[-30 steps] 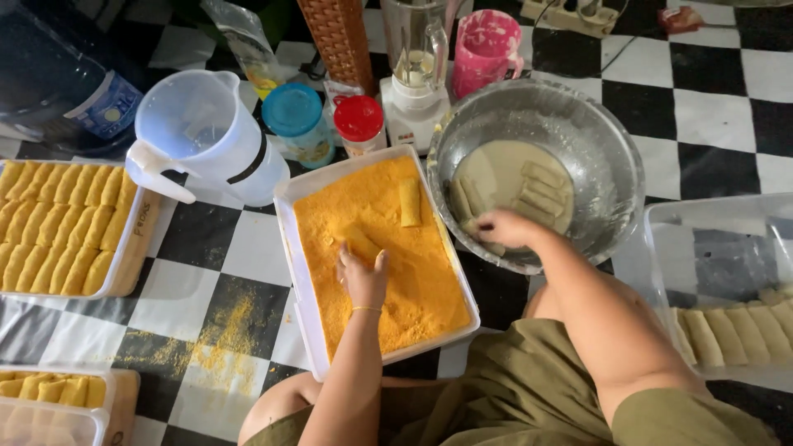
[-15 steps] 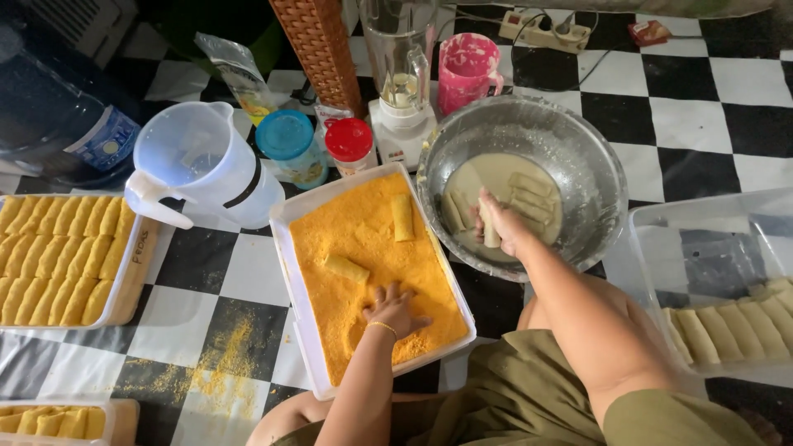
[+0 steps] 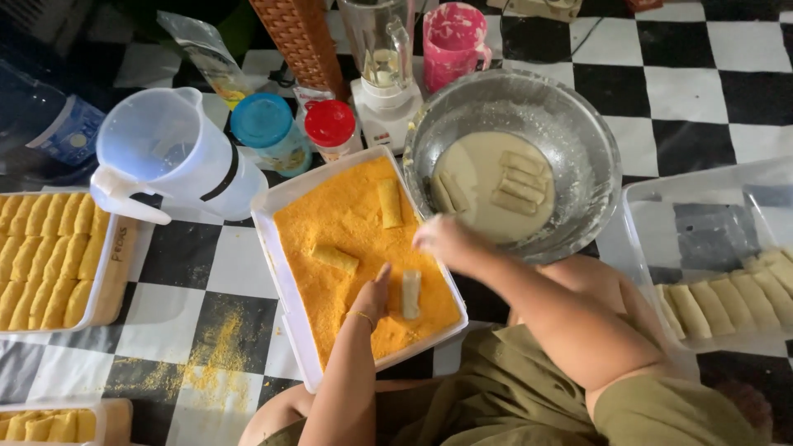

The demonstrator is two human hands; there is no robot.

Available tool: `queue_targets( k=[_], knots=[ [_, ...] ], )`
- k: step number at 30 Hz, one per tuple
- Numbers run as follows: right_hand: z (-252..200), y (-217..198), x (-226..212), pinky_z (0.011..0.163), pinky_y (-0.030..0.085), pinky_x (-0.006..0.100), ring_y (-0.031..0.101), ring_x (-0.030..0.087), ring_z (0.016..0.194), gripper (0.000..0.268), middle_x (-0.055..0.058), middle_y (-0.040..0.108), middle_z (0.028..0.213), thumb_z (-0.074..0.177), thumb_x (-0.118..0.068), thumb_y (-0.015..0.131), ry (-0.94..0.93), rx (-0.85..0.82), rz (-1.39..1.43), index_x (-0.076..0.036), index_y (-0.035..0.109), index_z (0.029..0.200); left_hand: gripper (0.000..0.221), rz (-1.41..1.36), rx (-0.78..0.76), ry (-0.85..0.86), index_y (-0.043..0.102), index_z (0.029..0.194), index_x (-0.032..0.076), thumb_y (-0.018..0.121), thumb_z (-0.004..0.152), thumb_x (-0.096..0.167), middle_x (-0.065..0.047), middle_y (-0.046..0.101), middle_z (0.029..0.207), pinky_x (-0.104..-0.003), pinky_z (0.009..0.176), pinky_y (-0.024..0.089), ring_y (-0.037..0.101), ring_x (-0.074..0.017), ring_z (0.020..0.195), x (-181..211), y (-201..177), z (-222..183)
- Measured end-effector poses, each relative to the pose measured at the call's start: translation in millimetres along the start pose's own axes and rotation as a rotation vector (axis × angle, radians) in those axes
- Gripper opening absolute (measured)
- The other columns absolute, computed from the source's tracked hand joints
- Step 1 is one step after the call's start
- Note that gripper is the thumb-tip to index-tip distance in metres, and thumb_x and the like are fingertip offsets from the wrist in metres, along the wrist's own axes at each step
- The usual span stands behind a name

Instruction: Breading rolls by dipping them in a liquid batter and coating them with orange breadcrumbs before organizing them in a storage container.

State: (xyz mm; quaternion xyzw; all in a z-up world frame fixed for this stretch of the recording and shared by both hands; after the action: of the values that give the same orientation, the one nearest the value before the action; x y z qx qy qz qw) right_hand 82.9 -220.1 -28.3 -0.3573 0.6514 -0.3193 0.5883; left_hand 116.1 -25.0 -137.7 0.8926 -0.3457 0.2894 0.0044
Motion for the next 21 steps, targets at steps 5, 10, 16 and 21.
queue_targets(
  k=[5,10,16,21],
  knots=[
    [9,-22,224,0.087,0.061,0.04,0.075,0.023,0.104,0.025,-0.002,0.078,0.104,0.091,-0.037,0.073,0.571,0.242,-0.268,-0.034,0.077,0.115,0.058,0.811,-0.009,0.562,0.064,0.121,0.015,0.08,0.076,0.048,-0.011,0.072,0.116,-0.049,0.099,0.059,0.07,-0.0343,0.114,-29,28,72],
    [-11,12,312,0.098,0.055,0.05,0.069,0.035,0.117,0.029,0.013,0.077,0.113,0.098,-0.029,0.058,0.798,0.11,-0.119,-0.016,0.079,0.113,0.058,0.719,0.233,0.519,0.055,0.121,0.011,0.077,0.08,0.046,-0.018,0.063,0.117,-0.052,0.094,0.06,0.069,-0.0455,0.107,-17,6,80],
    [-5,-4,237,0.087,0.059,0.05,0.074,0.034,0.107,0.022,0.013,0.078,0.104,0.095,-0.022,0.066,0.722,-0.004,-0.357,-0.011,0.077,0.112,0.05,0.404,0.237,0.515,0.067,0.124,0.02,0.063,0.096,0.061,-0.016,0.049,0.141,-0.051,0.122,0.032,0.047,-0.0414,0.138,-26,2,97],
    [0,-49,137,0.088,0.058,0.052,0.074,0.04,0.104,0.023,0.024,0.075,0.098,0.1,-0.004,0.055,0.681,-0.073,-0.403,0.006,0.074,0.109,0.038,-0.244,-0.141,0.327,0.073,0.131,0.019,0.058,0.104,0.041,-0.016,0.053,0.149,-0.045,0.119,0.039,0.047,-0.0365,0.143,41,6,-30]
  ],
)
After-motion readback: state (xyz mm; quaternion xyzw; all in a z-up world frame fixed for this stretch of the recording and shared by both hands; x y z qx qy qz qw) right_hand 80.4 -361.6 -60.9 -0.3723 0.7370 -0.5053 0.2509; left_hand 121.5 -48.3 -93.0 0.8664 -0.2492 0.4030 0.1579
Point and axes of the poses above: each hand's wrist, its own z-axis towards the middle knuckle, its own y-axis out of the palm, x = y × z, the point moved 6 cm from there along z, towards the middle knuckle
